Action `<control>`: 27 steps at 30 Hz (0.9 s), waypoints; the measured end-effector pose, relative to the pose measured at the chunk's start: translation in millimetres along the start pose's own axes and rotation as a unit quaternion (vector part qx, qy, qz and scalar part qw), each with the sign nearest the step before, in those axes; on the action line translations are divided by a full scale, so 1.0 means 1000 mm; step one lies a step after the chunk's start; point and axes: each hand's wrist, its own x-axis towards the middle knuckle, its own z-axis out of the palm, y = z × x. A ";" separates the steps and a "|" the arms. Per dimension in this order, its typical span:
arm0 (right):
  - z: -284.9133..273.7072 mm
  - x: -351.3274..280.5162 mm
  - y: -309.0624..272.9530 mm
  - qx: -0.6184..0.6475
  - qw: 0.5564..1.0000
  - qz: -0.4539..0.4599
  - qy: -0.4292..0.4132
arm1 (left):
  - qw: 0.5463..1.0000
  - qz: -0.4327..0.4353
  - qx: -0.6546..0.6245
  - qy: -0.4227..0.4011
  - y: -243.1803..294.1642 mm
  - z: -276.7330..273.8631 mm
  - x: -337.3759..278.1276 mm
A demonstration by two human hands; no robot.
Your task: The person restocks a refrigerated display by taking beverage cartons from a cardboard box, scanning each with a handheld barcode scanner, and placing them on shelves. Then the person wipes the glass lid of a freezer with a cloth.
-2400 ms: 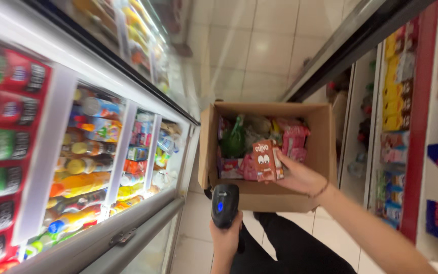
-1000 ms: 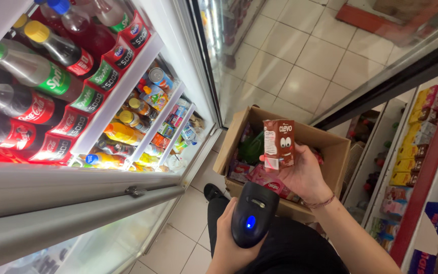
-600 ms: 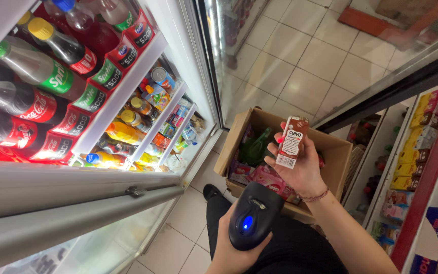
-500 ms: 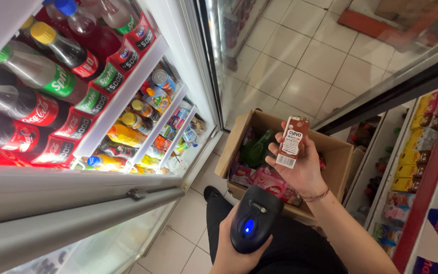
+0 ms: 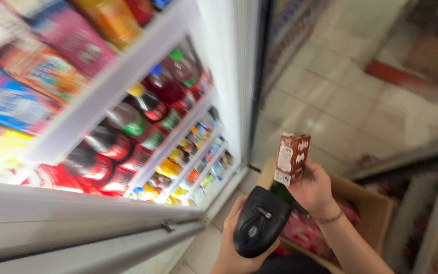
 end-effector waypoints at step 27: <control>0.336 0.187 0.050 -0.397 0.795 -0.390 -0.239 | 0.869 0.255 0.300 0.299 0.090 -0.154 0.106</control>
